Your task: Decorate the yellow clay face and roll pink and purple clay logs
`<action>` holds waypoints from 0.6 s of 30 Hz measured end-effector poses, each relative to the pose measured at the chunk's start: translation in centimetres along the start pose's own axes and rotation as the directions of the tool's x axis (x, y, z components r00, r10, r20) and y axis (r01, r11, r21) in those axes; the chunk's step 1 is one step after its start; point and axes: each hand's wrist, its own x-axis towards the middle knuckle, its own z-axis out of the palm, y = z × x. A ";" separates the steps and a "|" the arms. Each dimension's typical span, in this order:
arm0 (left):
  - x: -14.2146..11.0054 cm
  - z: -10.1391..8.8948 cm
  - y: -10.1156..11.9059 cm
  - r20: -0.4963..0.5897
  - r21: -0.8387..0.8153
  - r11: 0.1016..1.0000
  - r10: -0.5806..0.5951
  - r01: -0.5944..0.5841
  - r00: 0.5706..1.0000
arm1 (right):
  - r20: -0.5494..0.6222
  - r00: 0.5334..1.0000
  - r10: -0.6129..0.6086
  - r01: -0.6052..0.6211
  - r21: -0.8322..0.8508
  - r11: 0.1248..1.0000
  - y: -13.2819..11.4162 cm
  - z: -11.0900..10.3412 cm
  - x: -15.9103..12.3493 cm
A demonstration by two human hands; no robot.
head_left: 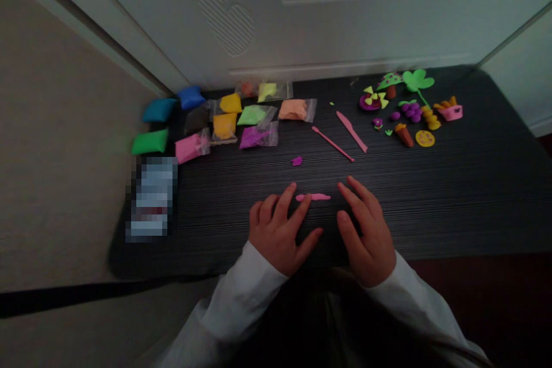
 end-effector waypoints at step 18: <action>0.2 0.1 0.4 0.047 -0.001 1.000 0.010 -0.010 0.999 | -0.007 1.000 -0.004 0.004 0.003 1.000 0.0 0.0 0.0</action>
